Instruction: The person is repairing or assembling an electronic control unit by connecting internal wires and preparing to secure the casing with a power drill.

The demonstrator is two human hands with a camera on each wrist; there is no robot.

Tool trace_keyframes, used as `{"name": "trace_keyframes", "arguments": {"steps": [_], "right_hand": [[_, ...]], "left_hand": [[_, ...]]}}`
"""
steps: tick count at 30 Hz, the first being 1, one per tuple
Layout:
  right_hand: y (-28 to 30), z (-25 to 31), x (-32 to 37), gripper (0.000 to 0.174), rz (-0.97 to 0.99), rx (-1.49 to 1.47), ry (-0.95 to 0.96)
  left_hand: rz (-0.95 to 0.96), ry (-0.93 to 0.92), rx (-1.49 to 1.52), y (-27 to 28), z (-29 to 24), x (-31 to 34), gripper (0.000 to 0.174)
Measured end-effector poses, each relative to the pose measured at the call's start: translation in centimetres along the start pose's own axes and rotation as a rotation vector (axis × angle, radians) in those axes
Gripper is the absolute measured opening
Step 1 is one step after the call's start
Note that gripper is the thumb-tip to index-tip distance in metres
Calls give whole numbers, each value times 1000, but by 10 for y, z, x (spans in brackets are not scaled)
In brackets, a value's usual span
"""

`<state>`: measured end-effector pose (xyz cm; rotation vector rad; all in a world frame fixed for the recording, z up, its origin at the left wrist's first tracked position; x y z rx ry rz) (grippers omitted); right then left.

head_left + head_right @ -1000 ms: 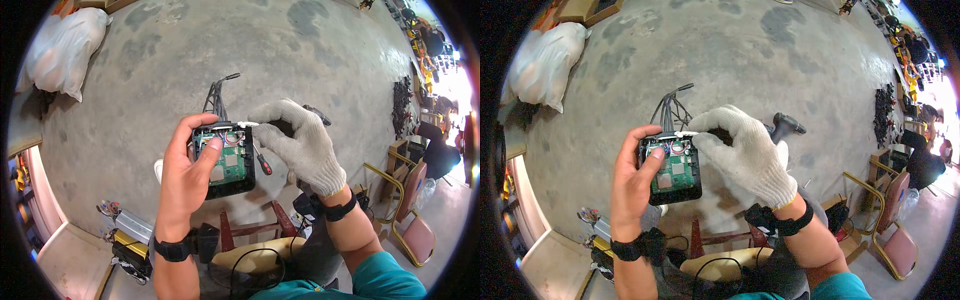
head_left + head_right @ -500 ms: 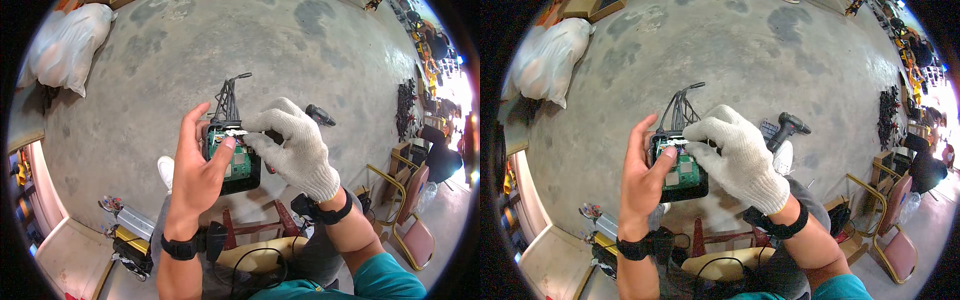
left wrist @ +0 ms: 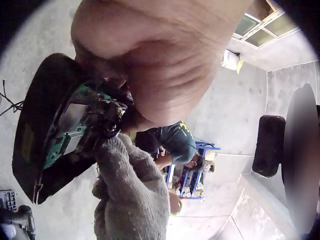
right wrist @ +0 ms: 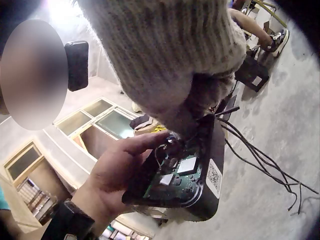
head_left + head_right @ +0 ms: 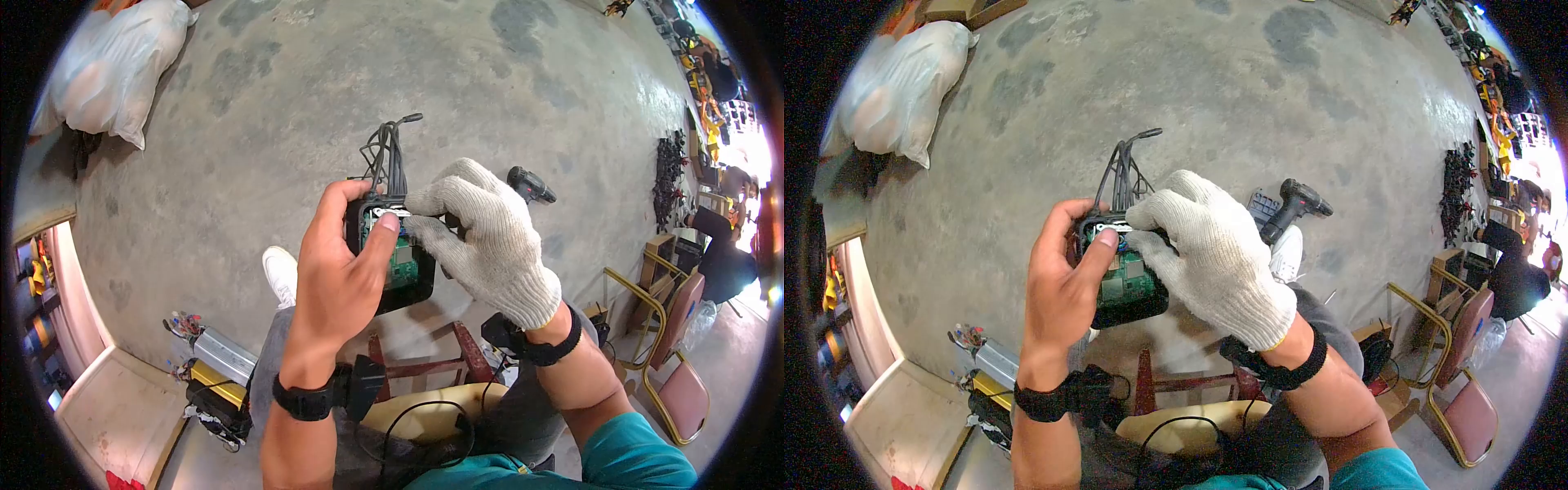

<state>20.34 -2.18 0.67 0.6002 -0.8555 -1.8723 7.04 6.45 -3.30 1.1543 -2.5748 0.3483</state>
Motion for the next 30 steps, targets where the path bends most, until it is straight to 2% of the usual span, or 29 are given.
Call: {"name": "trace_keyframes", "arguments": {"steps": [5,9,15,17,21,23,26,30], "right_hand": [[-1,1,0,17,-10,-12,-5],[-3,1,0,17,29,-31,-25],[3,2,1,16,-48,-39,-44],[0,0,1,15,35,-50,-99],[2,1,1,15,13,-43,-79],[1,-3,1,15,46,-80,-148],[4,0,1,15,19,-10,-95],[-1,-4,2,16,34,-75,-167]], "left_hand": [[-18,-103,-66,2,-5,-1,28],[-30,-73,-98,3,-3,-1,31],[-25,-72,-105,2,-4,-1,31],[-31,-79,-98,2,-5,-1,31],[-33,-25,-67,3,-1,-1,31],[-34,-34,-69,3,-1,-1,31],[-33,-42,-62,3,-1,-1,31],[-36,35,16,4,3,0,28]]}}
Point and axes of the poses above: each hand's wrist, its own x-axis away from the middle knuckle, its own y-axis out of the back of the hand, z = x × y, the point moved 10 cm from there along -x, towards the middle knuckle, and after that the axes turned 11 degrees about x, right-handed, at the moved point
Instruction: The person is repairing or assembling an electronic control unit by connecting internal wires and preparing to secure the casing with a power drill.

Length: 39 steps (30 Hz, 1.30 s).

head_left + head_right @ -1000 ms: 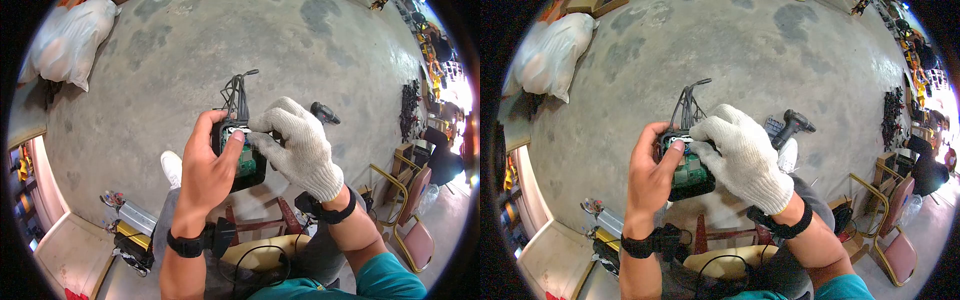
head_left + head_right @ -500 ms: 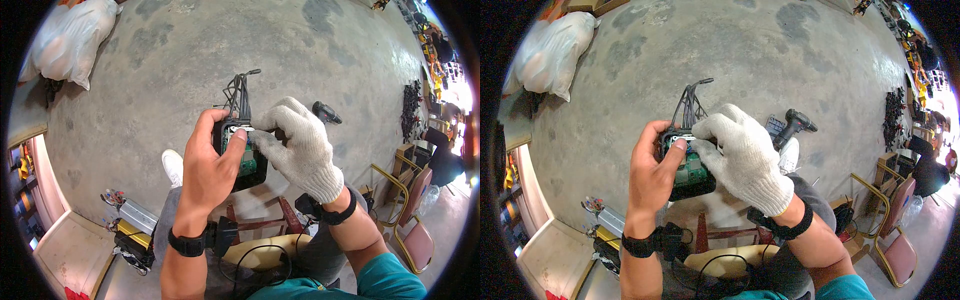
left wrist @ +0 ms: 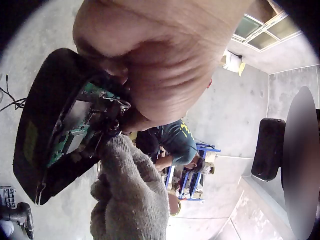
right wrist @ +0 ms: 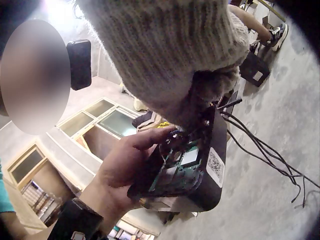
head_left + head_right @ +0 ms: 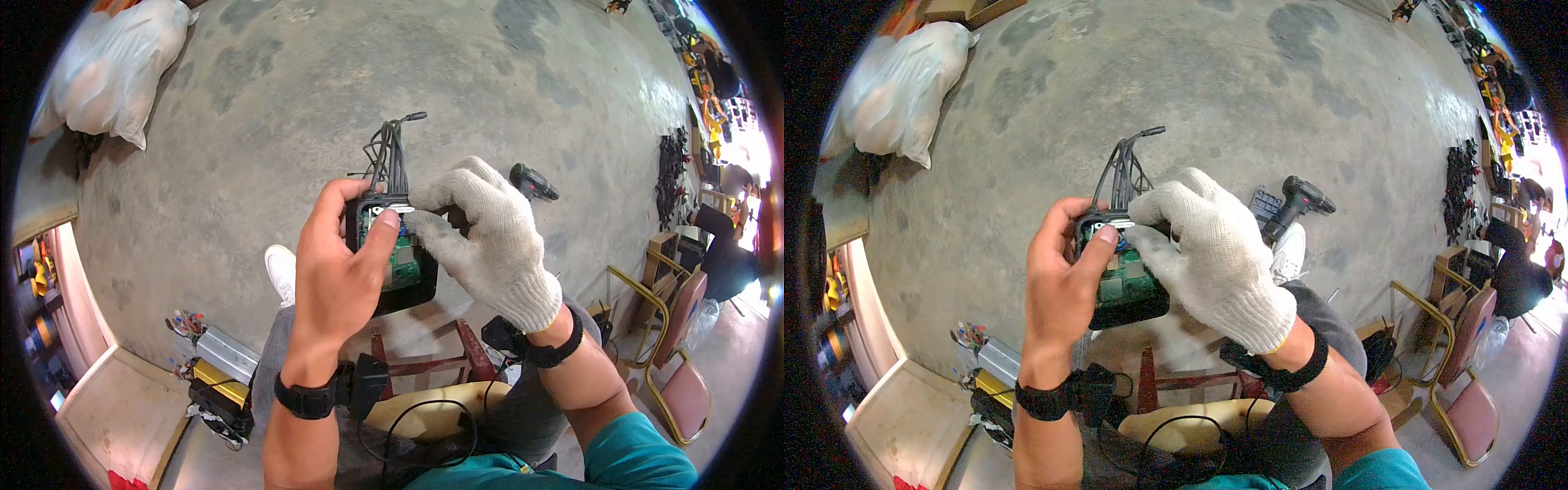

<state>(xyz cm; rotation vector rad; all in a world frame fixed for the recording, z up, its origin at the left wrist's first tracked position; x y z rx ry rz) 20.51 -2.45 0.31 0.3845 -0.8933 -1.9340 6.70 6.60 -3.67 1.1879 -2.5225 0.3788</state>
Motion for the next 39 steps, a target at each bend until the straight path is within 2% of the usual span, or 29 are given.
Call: {"name": "trace_keyframes", "arguments": {"steps": [2,4,12,17,19,21,22,26,28,39], "right_hand": [[2,3,0,16,-85,1,72],[2,2,1,16,-90,15,51],[4,3,1,18,-99,21,40],[14,-7,-2,16,-157,-102,43],[16,-11,-2,16,-133,-81,-3],[11,-23,-3,19,-110,-188,-81],[6,-27,-2,25,-26,-207,-177],[1,-28,-3,25,18,-290,-225],[-8,-30,-3,34,90,-353,-220],[-19,-30,3,48,278,-496,-350]], "left_hand": [[-1,33,21,0,4,-1,27],[-26,-25,56,2,0,-1,24],[-39,-6,43,6,-2,-1,22],[-103,-7,121,18,2,-4,20],[-105,3,148,21,3,-5,21],[-115,24,205,23,6,-5,21],[-120,62,261,22,8,-4,21],[-121,81,327,21,8,-4,21],[-109,85,362,20,9,-4,21],[-135,48,187,22,4,-3,22]]}}
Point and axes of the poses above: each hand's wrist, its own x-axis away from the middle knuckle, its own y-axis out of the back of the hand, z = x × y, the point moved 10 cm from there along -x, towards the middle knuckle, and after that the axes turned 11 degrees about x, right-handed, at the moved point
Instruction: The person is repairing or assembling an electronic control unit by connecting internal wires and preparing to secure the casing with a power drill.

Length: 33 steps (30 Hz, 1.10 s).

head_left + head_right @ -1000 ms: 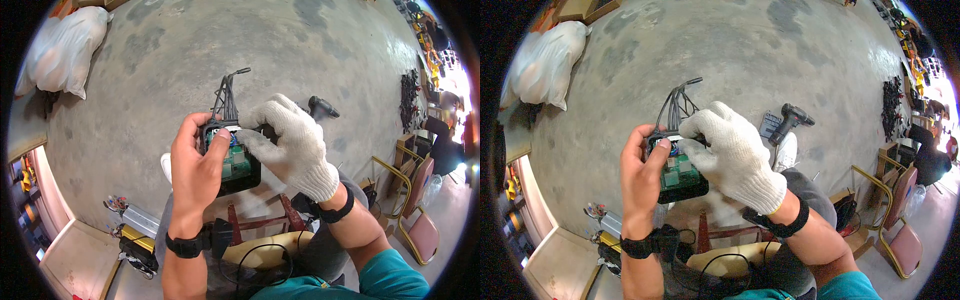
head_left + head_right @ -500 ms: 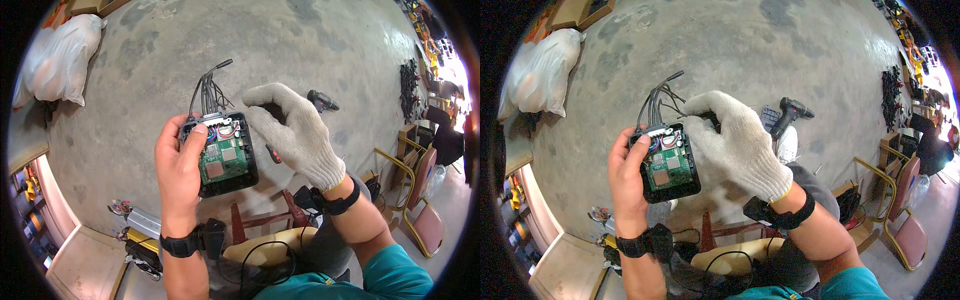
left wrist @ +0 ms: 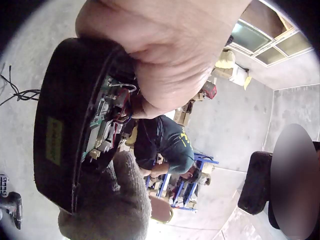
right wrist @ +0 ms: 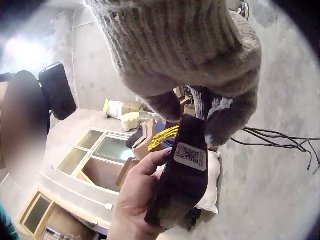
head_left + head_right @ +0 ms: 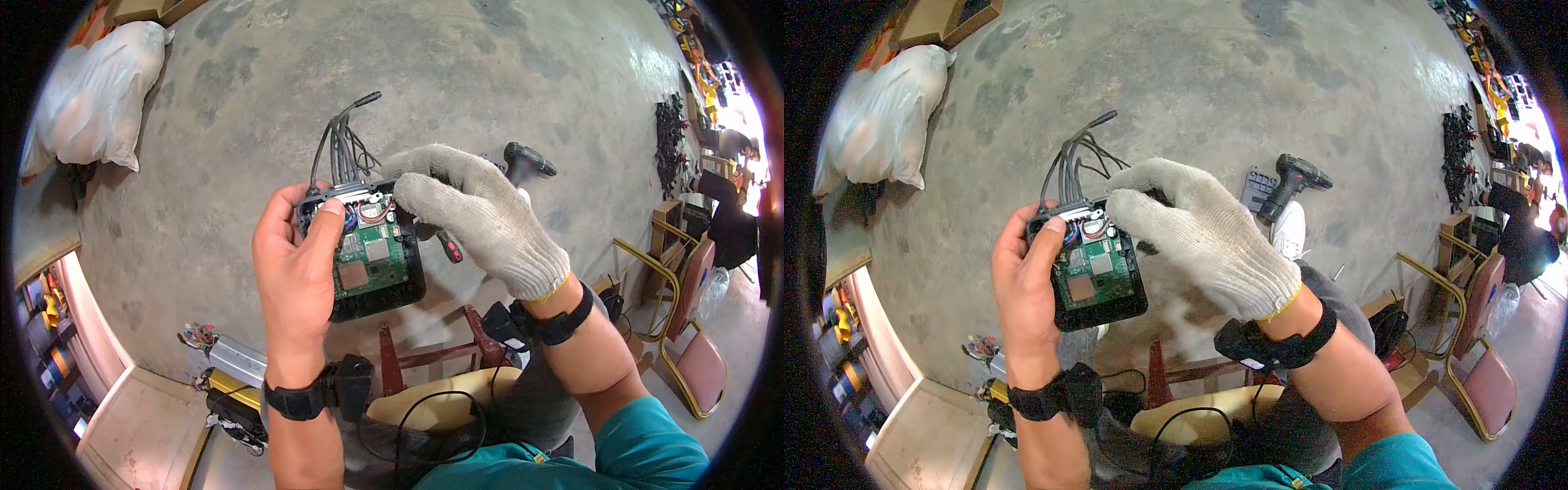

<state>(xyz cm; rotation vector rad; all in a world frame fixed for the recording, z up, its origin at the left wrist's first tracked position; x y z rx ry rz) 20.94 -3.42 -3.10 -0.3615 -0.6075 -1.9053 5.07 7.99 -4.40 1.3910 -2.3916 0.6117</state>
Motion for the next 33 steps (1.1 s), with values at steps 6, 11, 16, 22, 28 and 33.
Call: {"name": "trace_keyframes", "arguments": {"steps": [6,11,16,22,28,33], "right_hand": [[-11,-8,-4,50,63,22,46],[-12,-5,-5,47,104,68,87],[-12,-5,-6,54,31,62,136],[-12,-7,-7,51,25,77,107],[-7,-4,-4,47,-7,235,42],[-6,-2,-5,42,-85,217,125]], "left_hand": [[9,-32,-55,-2,-5,3,21],[27,-62,-72,-6,-9,4,21],[52,-103,-96,-8,-11,6,22],[75,-155,-166,-12,-13,9,23],[87,-190,-167,-17,-12,11,25],[86,-180,-150,-17,-11,9,25]]}}
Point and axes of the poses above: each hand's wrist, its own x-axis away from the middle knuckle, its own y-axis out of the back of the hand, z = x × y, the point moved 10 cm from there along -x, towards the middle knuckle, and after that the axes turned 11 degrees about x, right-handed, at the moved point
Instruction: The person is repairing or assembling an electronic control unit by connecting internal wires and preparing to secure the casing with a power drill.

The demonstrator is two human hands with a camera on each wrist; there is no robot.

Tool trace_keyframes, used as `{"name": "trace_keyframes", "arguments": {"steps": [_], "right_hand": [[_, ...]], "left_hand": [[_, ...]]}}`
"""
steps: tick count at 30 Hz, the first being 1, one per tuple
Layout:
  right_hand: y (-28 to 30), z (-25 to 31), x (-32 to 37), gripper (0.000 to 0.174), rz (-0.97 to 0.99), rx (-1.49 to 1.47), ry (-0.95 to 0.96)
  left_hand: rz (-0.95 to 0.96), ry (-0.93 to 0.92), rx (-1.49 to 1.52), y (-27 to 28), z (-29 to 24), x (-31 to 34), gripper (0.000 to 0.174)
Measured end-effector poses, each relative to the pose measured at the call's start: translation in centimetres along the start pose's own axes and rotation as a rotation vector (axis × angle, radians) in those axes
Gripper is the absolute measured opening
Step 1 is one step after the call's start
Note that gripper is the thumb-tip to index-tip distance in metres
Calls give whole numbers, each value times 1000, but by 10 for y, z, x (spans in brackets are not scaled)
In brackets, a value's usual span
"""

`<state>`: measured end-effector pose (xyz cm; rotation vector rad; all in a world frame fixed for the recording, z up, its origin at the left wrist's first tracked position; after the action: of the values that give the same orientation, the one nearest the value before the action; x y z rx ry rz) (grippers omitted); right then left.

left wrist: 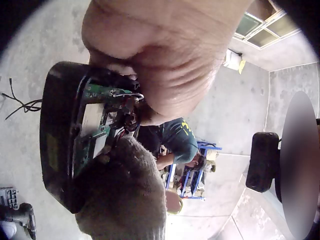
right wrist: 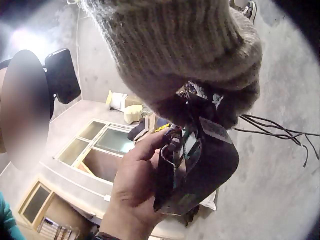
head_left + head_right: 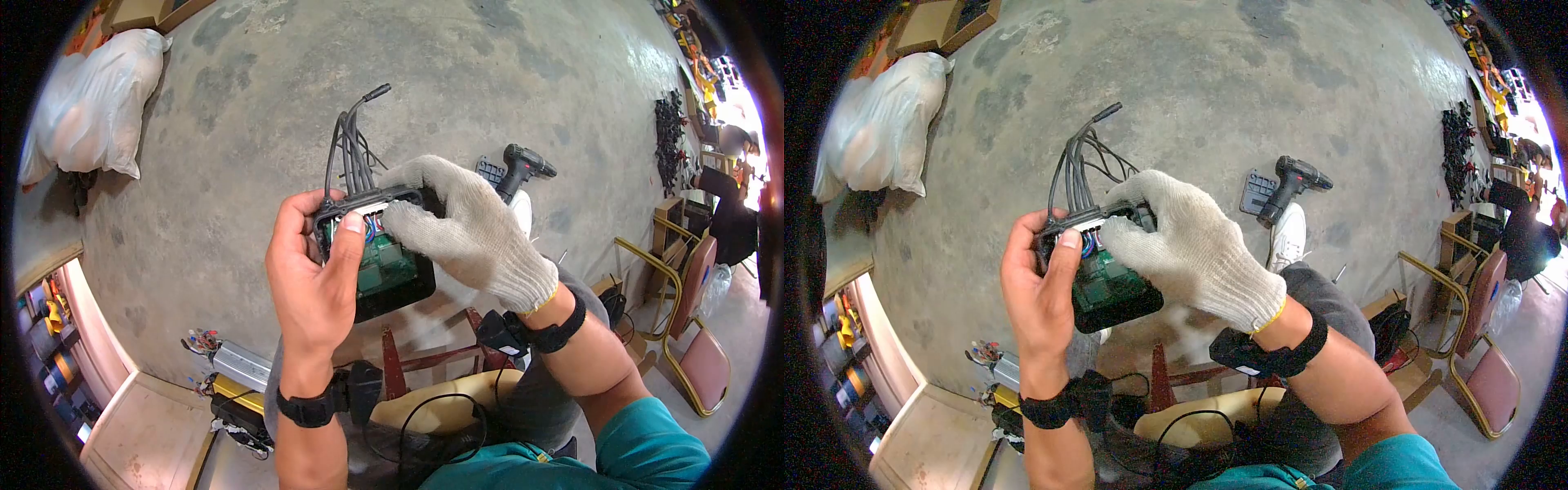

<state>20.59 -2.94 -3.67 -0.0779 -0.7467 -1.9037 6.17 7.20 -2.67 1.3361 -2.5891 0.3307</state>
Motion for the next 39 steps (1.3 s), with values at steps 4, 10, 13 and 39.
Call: {"name": "trace_keyframes", "arguments": {"steps": [4,10,13,39], "right_hand": [[3,6,1,39,-21,42,5],[7,9,1,35,-117,48,53],[6,6,1,36,-117,23,41],[2,5,0,41,-67,2,25]], "left_hand": [[9,35,-3,2,3,0,24],[11,43,-1,1,0,0,24],[23,42,-7,3,1,0,24],[-2,164,185,5,14,-2,22]]}}
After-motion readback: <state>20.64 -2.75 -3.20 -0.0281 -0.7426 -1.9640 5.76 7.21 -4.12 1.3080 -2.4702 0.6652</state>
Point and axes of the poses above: each hand's wrist, its own x-axis away from the middle knuckle, its own y-axis out of the back of the hand, z = x × y, the point moved 10 cm from there along -x, towards the middle knuckle, and after that the axes turned 11 degrees about x, right-handed, at the moved point
